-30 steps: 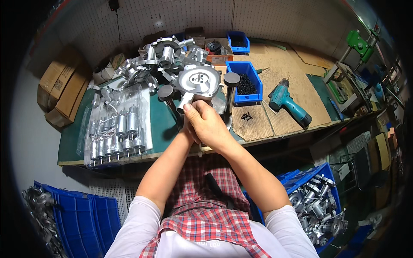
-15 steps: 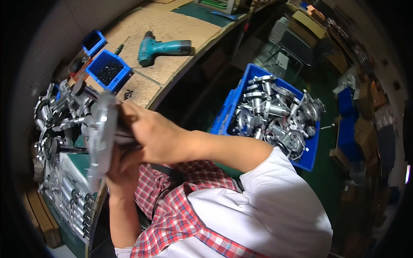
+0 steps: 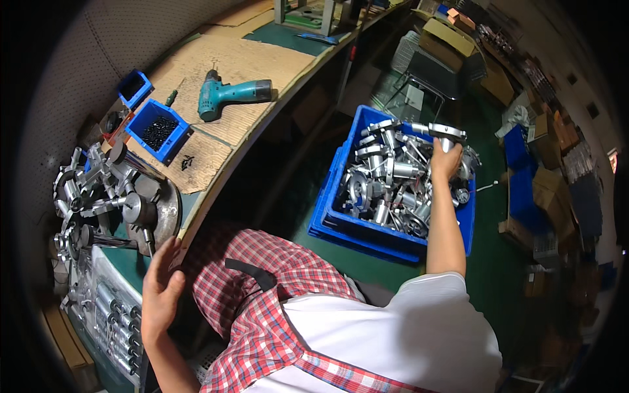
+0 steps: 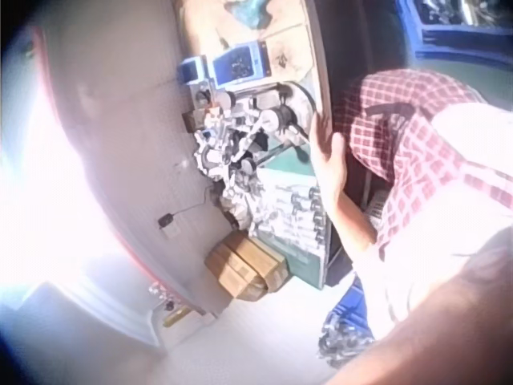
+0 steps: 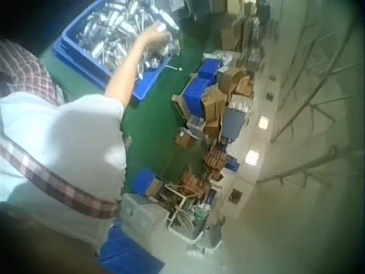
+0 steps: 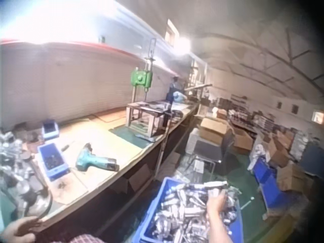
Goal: The person assembles mechanical components at a workbench. They pick up a metal housing, insert a cylindrical motor, and use a cordless drill to fasten screws. The process is repeated for multiple units, with parts organized in blue bins and on the table.
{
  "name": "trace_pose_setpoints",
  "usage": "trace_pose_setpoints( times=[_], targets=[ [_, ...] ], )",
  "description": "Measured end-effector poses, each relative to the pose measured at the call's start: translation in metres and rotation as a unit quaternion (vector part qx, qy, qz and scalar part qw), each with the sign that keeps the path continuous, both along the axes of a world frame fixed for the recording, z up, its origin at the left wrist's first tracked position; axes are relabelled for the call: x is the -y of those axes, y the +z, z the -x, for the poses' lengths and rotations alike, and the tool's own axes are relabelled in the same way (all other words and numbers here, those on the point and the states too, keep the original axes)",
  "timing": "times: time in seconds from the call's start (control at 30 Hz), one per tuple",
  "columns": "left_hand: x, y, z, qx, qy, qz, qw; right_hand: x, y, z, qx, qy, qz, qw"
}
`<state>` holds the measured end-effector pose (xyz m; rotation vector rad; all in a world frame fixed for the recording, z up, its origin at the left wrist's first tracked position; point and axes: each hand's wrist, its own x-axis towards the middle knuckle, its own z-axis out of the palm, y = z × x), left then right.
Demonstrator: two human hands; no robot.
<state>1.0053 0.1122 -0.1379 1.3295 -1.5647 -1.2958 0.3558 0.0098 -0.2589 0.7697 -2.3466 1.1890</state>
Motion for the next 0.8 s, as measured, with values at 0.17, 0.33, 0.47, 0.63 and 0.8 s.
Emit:
trace_pose_setpoints(
  times=[0.17, 0.33, 0.47, 0.63, 0.8],
  targets=[
    [0.005, 0.013, -0.010, 0.017, 0.075, 0.039, 0.996, 0.010, -0.012, 0.012, -0.022, 0.062, -0.075, 0.995],
    [0.009, 0.010, -0.016, 0.017, 0.090, 0.070, 0.993, 0.053, -0.016, -0.031, -0.125, 0.271, -0.119, 0.947],
    [-0.003, 0.004, -0.030, 0.034, 0.131, 0.065, 0.989, 0.079, -0.038, -0.059, -0.195, 0.233, -0.216, 0.928],
    [-0.052, 0.011, -0.053, 0.040, 0.211, 0.050, 0.975, 0.085, -0.055, -0.028, -0.163, 0.267, -0.393, 0.865],
    [-0.089, 0.027, -0.110, 0.095, 0.357, 0.072, 0.926, 0.077, 0.006, -0.031, -0.163, 0.164, -0.470, 0.852]
  ],
)
